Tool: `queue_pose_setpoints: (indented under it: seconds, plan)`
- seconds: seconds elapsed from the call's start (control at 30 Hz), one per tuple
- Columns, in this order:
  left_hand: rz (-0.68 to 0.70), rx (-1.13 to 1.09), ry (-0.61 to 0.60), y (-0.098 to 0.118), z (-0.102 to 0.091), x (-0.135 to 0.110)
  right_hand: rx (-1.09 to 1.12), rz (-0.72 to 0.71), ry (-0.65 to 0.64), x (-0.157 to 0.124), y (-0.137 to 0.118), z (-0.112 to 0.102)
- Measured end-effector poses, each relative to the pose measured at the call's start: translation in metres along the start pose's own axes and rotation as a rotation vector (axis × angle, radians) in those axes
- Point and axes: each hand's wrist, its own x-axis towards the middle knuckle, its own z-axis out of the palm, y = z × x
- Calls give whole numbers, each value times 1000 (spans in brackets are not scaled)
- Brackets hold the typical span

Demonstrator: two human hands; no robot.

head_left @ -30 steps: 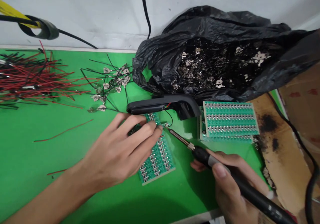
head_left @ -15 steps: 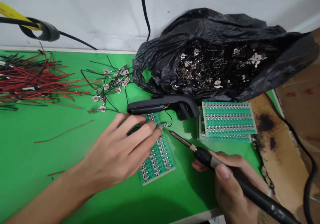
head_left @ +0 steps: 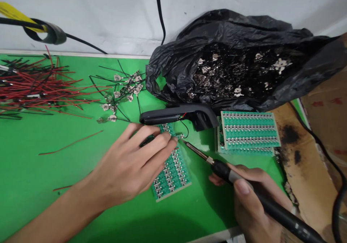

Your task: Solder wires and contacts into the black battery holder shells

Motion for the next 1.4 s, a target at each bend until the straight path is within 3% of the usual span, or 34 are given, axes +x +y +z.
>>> queue_pose_setpoints:
  seconds: [1.4]
  plan:
    - [2, -3, -5, -1, -1, 1, 24, -9, 27, 1, 4, 2]
